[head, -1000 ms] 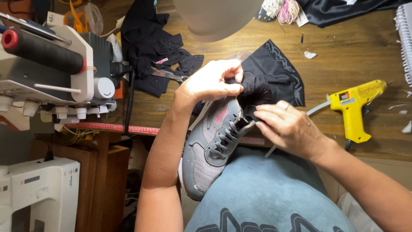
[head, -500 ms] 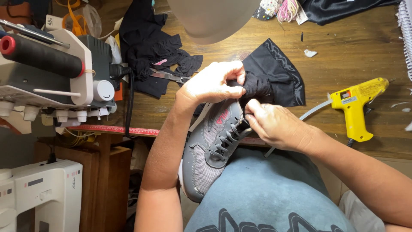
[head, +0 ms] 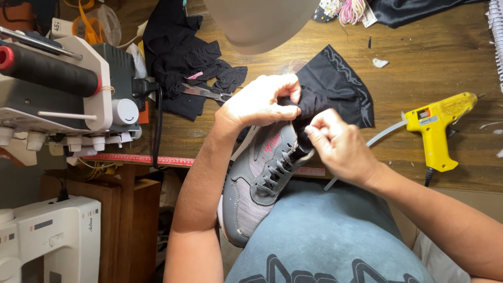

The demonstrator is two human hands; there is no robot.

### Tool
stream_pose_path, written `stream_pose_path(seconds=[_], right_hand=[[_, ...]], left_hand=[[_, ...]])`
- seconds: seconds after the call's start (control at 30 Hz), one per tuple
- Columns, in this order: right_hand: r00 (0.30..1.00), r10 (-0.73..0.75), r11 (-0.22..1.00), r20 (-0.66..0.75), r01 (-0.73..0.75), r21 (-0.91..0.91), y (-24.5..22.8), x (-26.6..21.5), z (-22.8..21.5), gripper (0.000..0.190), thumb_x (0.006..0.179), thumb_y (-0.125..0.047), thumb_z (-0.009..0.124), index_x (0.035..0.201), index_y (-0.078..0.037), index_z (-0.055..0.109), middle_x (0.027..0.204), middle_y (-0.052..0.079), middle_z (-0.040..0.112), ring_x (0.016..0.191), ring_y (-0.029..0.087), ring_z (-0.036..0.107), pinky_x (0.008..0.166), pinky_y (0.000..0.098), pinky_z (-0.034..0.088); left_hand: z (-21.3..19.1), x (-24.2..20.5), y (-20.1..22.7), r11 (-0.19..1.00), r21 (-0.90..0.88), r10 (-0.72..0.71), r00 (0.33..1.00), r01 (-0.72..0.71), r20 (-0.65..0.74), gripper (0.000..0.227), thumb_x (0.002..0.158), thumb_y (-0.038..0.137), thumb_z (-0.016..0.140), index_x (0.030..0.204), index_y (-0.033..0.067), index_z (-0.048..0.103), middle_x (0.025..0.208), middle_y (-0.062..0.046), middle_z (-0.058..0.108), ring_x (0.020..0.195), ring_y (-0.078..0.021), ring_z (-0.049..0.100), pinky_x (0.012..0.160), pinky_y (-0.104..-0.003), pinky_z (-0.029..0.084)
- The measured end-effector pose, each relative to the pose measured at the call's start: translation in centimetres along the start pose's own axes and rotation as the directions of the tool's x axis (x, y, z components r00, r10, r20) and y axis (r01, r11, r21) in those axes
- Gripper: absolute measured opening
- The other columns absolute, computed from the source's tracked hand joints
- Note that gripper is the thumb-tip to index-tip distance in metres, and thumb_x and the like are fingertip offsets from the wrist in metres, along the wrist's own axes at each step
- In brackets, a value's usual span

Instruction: Repairing a grey sneaker by gluing black fabric to the heel and ankle area using a hot glue gun

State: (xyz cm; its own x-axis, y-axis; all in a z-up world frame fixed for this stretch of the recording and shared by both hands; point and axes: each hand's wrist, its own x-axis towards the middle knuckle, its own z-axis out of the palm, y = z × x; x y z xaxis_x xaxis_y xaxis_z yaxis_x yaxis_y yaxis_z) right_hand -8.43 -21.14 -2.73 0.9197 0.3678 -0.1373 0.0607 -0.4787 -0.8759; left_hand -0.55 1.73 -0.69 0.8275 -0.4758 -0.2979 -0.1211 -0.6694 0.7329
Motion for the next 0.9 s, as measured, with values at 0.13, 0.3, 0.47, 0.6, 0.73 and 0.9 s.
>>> stream_pose_path(seconds=[0.13, 0.3, 0.47, 0.6, 0.73, 0.9], right_hand=[[0.998, -0.004, 0.999, 0.069, 0.008, -0.048, 0.2, 0.1, 0.8, 0.013, 0.103, -0.025, 0.058, 0.1, -0.013, 0.061, 0.056, 0.014, 0.068, 0.067, 0.039, 0.072, 0.068, 0.0504, 0.057], [0.979, 0.19, 0.969, 0.067, -0.198, 0.146, -0.2, 0.5, 0.4, 0.018, 0.105, -0.026, 0.051, 0.103, -0.01, 0.06, 0.048, 0.006, 0.066, 0.054, 0.023, 0.07, 0.068, 0.0377, 0.058], [0.989, 0.145, 0.986, 0.018, -0.146, 0.086, -0.3, 0.5, 0.6, 0.017, 0.107, -0.024, 0.048, 0.108, -0.009, 0.058, 0.05, 0.011, 0.066, 0.059, 0.028, 0.071, 0.069, 0.0419, 0.057], [0.984, 0.077, 0.996, 0.159, -0.081, 0.024, 0.9, 0.8, 2.2, 0.013, 0.104, -0.019, 0.05, 0.109, -0.009, 0.057, 0.058, 0.02, 0.068, 0.066, 0.04, 0.074, 0.066, 0.0527, 0.056], [0.985, 0.11, 0.987, 0.135, -0.125, 0.104, 2.0, 0.3, 2.6, 0.012, 0.097, -0.023, 0.06, 0.106, -0.015, 0.059, 0.063, 0.01, 0.07, 0.068, 0.029, 0.072, 0.064, 0.0435, 0.054], [0.937, -0.305, 0.925, 0.172, 0.334, -0.181, 0.8, 0.4, 1.3, 0.007, 0.095, -0.01, 0.057, 0.096, -0.009, 0.064, 0.086, 0.023, 0.072, 0.086, 0.045, 0.071, 0.063, 0.053, 0.059]], left_hand=[[0.2, 0.1, 0.2, 1.0, 0.013, 0.009, 1.0, -0.009, 0.001, 0.027, 0.074, 0.04, 0.073, 0.085, 0.0205, 0.058, 0.078, -0.004, 0.074, 0.091, -0.0342, 0.071, 0.085, -0.049, 0.055], [0.2, 0.2, 0.4, 0.999, 0.033, 0.0, 1.0, -0.001, 0.011, 0.027, 0.074, 0.041, 0.072, 0.085, 0.0212, 0.058, 0.077, -0.003, 0.074, 0.092, -0.0338, 0.071, 0.085, -0.049, 0.055], [0.2, 0.2, 0.3, 0.999, 0.039, 0.003, 1.0, -0.004, 0.014, 0.027, 0.074, 0.042, 0.072, 0.086, 0.0218, 0.058, 0.078, -0.003, 0.074, 0.093, -0.0335, 0.072, 0.086, -0.049, 0.055], [0.2, 0.5, 0.7, 0.999, 0.049, 0.01, 1.0, -0.011, 0.027, 0.026, 0.074, 0.042, 0.072, 0.086, 0.0223, 0.059, 0.078, -0.001, 0.075, 0.092, -0.0322, 0.072, 0.087, -0.048, 0.055], [0.2, 0.3, 0.5, 0.999, 0.049, 0.019, 0.999, -0.02, 0.027, 0.028, 0.074, 0.042, 0.071, 0.086, 0.0219, 0.058, 0.078, -0.003, 0.074, 0.093, -0.0336, 0.071, 0.086, -0.049, 0.055], [0.1, 0.1, 0.6, 0.998, 0.044, 0.036, 0.999, -0.036, 0.015, 0.028, 0.074, 0.042, 0.071, 0.086, 0.0205, 0.057, 0.077, -0.005, 0.073, 0.093, -0.0353, 0.071, 0.085, -0.05, 0.055]])
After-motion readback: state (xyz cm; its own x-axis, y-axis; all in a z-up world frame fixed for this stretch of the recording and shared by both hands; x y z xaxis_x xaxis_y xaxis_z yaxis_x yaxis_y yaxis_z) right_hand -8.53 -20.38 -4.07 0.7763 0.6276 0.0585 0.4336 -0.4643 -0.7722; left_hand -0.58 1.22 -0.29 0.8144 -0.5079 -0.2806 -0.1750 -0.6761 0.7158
